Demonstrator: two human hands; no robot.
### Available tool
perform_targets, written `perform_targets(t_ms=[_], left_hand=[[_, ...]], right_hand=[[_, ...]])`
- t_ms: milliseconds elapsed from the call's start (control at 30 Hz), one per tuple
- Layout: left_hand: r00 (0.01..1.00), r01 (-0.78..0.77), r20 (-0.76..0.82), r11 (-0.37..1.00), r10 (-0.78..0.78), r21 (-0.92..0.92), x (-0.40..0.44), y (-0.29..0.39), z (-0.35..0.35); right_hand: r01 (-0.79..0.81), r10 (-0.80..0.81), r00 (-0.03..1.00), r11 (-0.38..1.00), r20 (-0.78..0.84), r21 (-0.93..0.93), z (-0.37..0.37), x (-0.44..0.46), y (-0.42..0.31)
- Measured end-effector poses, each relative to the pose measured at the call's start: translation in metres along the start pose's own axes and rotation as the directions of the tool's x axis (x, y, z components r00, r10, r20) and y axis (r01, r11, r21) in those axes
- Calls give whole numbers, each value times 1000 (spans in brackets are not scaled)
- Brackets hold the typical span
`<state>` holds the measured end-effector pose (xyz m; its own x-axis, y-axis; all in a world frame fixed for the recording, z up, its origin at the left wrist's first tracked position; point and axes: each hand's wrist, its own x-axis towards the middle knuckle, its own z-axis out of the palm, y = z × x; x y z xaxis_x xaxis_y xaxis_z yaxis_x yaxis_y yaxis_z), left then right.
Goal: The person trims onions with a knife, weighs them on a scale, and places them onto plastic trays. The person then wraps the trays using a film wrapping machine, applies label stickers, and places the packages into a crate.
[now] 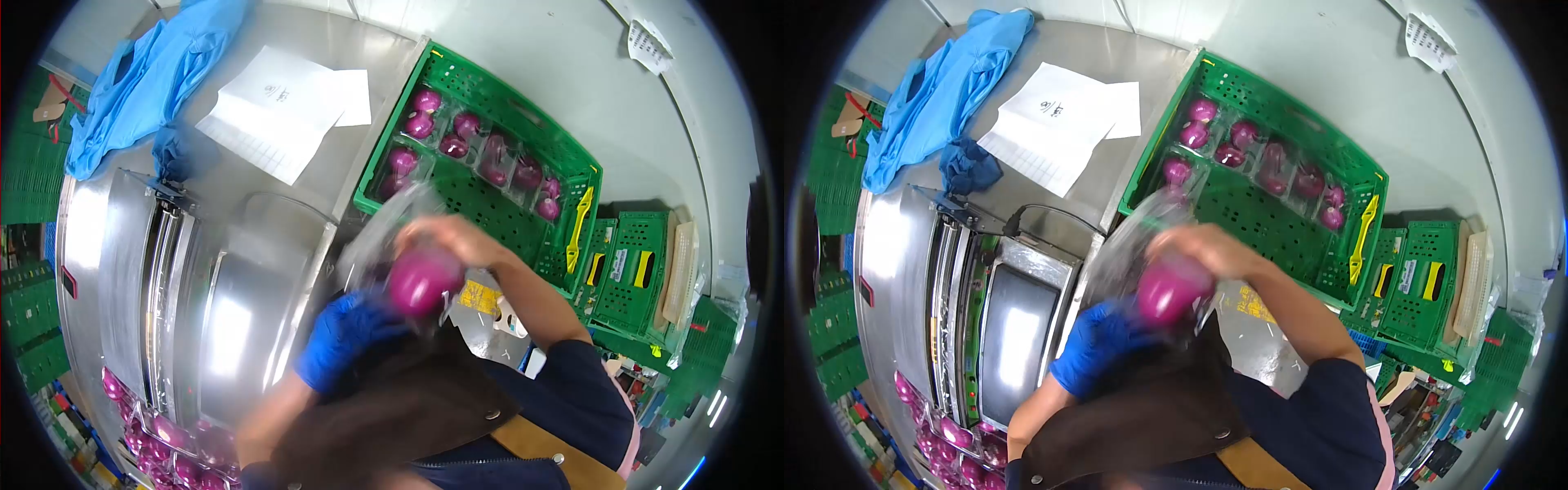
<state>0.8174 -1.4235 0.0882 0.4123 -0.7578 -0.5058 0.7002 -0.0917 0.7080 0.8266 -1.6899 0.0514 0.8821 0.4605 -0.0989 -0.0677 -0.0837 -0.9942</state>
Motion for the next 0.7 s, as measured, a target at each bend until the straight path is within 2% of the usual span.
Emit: perform_targets(t_ms=[33,67,100,133,233,400,533,600,633,700], left_hand=[[997,10,-55,771,-58,-637,9,-18,-5],[993,-42,-113,821,-27,-570,8,-15,-6],[986,-89,-166,865,7,-495,4,-9,-9],[975,-137,-215,901,51,-411,2,-5,-14],[983,-98,-180,909,26,-406,-11,-10,-35],[938,-161,-346,900,12,-405,-35,-34,-50],[906,-177,-422,885,-23,-430,-49,-41,-53],[890,-210,-455,871,-17,-444,-54,-46,-53],[888,-220,-460,859,-19,-462,-58,-47,-54],[884,-246,-467,833,-17,-495,-63,-49,-57]], right_hand=[[-189,231,931,967,-283,170,-17,-18,26],[-156,337,793,917,-507,367,-35,-30,46],[-173,480,618,855,-622,488,-46,-34,44],[-169,452,530,885,-718,433,-64,-46,78],[-328,590,335,804,-735,496,-98,-76,167],[-477,690,223,693,-688,540,-108,-95,268],[-470,796,164,582,-583,663,-93,-69,274],[-434,802,145,578,-580,691,-83,-52,258],[-415,803,138,578,-579,702,-79,-45,253],[-363,823,237,569,-517,738,-91,-59,290]])
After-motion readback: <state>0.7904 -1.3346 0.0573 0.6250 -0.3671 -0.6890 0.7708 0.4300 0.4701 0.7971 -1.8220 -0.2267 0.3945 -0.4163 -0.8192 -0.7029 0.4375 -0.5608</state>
